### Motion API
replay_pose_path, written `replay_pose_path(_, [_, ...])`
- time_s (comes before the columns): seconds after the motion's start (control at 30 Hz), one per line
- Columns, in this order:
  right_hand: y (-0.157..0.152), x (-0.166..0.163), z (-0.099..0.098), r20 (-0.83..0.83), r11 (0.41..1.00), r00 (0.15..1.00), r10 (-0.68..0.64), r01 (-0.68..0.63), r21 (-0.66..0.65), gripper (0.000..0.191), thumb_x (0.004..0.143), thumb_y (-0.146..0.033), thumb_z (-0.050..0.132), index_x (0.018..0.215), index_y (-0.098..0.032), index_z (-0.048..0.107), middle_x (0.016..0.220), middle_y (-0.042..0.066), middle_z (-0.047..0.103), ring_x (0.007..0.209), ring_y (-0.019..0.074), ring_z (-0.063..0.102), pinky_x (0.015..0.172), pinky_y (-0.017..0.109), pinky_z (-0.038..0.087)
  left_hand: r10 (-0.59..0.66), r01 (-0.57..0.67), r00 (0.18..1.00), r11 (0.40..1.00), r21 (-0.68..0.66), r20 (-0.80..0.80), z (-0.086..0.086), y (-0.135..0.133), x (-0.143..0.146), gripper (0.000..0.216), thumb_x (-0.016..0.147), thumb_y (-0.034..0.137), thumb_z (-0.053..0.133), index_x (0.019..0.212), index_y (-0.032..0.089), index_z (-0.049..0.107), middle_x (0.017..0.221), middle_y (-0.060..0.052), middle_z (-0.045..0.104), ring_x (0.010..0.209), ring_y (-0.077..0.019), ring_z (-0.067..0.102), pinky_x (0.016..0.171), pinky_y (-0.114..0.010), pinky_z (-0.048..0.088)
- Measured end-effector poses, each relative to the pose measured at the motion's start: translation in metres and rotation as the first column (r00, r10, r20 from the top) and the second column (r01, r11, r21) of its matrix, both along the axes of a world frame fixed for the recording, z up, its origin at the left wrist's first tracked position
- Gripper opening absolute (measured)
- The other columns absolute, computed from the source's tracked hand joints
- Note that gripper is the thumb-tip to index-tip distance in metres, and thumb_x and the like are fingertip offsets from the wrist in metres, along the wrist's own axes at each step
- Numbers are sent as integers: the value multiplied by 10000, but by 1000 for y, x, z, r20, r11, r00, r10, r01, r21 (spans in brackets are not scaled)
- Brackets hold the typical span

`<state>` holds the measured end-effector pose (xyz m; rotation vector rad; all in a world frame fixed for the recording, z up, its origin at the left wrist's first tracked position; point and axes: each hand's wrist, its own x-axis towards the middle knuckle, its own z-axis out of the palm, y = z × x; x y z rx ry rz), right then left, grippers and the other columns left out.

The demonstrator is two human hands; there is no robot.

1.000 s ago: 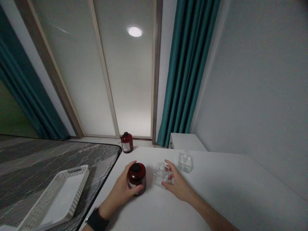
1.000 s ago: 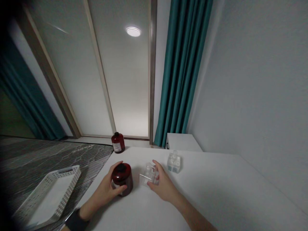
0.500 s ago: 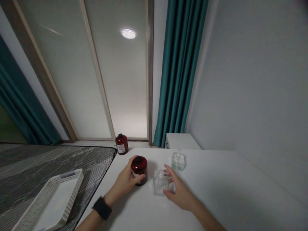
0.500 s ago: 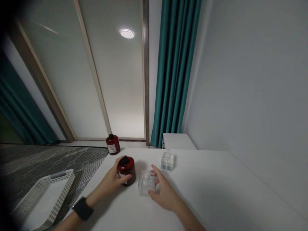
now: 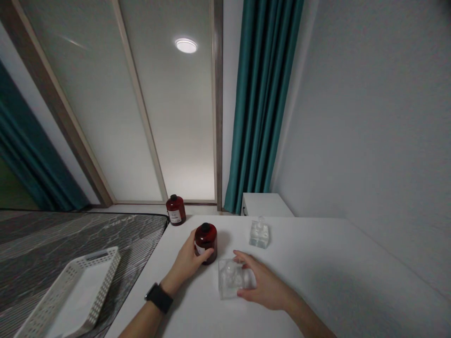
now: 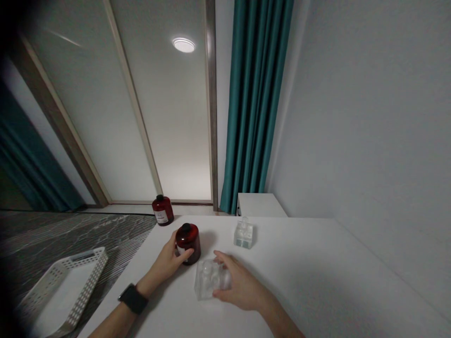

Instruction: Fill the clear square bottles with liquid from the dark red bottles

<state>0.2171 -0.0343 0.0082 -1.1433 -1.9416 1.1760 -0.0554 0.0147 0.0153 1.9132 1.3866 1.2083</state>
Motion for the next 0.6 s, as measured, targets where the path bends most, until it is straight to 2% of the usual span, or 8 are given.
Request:
replay_pose_path(0.1, [6, 3, 0, 32, 982, 985, -170, 167, 90, 752, 689, -206, 796, 1394, -263, 540, 1329, 103, 592, 1165, 291, 585, 1082, 465, 428, -80, 79, 997, 996, -31, -22, 4, -6, -5, 590, 772, 292, 702, 1314, 168, 507, 1251, -128, 671, 1154, -310, 641, 1035, -472, 479])
replay_pose_path(0.17, [13, 2, -7, 26, 962, 967, -254, 249, 109, 702, 710, -227, 781, 1370, -259, 547, 1242, 95, 607, 1062, 271, 610, 1016, 447, 478, -136, 135, 990, 990, -37, -44, 6, -9, -8, 580, 761, 289, 700, 1298, 167, 515, 1236, -126, 672, 1147, -315, 637, 1034, -472, 477])
replay_pose_path(0.3, [32, -10, -27, -17, 947, 955, -295, 294, 133, 687, 754, -245, 738, 1396, -239, 494, 983, 37, 610, 820, 208, 601, 834, 377, 538, -229, 230, 968, 973, -1, -107, 9, -15, -9, 548, 721, 316, 739, 1225, 183, 566, 1164, -103, 687, 1080, -312, 652, 959, -419, 511])
replay_pose_path(0.47, [59, -32, -36, -103, 934, 946, -306, 319, 161, 694, 774, -210, 685, 1421, -229, 437, 1180, 89, 552, 735, 165, 558, 725, 353, 543, -317, 321, 936, 947, 2, -150, 12, -26, -5, 608, 689, 407, 788, 1223, 204, 581, 1138, -95, 701, 1029, -303, 673, 903, -387, 524])
replay_pose_path(0.6, [83, -49, -34, -124, 942, 951, -283, 300, 152, 722, 767, -220, 705, 1434, -233, 430, 1236, 103, 518, 761, 170, 578, 752, 365, 560, -348, 357, 915, 934, 4, -203, 13, -32, 1, 661, 637, 474, 822, 1200, 208, 601, 1122, -98, 718, 1007, -310, 687, 903, -392, 525])
